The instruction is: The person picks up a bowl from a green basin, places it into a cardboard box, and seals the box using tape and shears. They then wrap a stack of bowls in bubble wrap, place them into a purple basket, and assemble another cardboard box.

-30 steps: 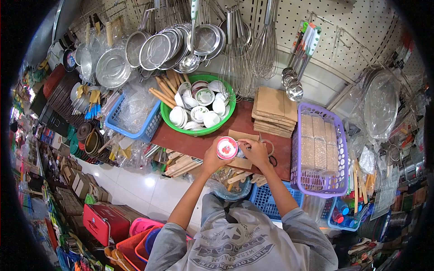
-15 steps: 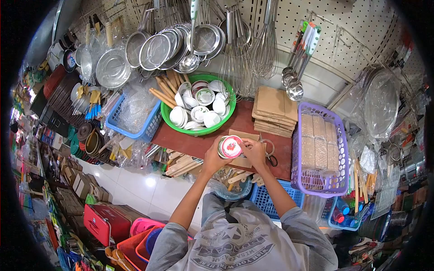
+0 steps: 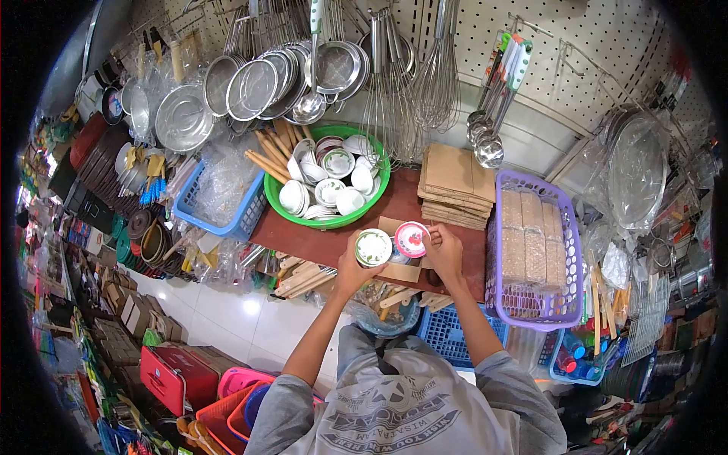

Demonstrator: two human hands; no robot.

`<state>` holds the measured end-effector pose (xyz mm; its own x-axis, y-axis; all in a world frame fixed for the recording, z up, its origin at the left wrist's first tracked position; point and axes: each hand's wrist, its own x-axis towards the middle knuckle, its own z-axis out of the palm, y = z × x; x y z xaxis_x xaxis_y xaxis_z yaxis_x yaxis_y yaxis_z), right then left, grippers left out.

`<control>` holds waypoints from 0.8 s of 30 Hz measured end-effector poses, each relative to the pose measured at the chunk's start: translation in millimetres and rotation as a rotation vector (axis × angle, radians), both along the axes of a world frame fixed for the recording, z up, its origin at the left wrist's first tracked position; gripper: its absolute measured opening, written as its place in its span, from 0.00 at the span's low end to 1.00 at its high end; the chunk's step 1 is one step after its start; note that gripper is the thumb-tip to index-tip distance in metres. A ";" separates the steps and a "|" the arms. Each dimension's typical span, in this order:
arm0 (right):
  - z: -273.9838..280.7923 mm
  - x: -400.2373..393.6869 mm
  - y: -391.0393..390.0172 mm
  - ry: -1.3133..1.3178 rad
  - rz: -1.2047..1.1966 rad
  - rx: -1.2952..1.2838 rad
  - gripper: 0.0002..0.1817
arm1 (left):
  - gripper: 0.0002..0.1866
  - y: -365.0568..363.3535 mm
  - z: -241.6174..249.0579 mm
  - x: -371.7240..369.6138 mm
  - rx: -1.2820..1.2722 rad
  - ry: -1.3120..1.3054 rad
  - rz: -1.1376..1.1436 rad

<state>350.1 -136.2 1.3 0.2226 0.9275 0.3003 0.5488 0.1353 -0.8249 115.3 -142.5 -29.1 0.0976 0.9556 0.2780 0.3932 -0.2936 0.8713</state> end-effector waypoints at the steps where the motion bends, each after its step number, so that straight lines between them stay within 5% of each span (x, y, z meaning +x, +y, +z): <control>1: -2.4 1.1 0.0 -0.049 0.024 0.006 0.07 | 0.50 0.1 -0.4 0.5 0.009 -0.005 0.006; 18: -35.9 -17.0 3.0 -0.531 0.133 0.059 0.10 | 0.50 1.1 -1.3 1.2 0.000 -0.048 -0.027; 24: -29.3 -16.5 1.9 -0.343 0.130 -0.002 0.11 | 0.50 2.2 -2.5 1.1 -0.007 -0.040 -0.031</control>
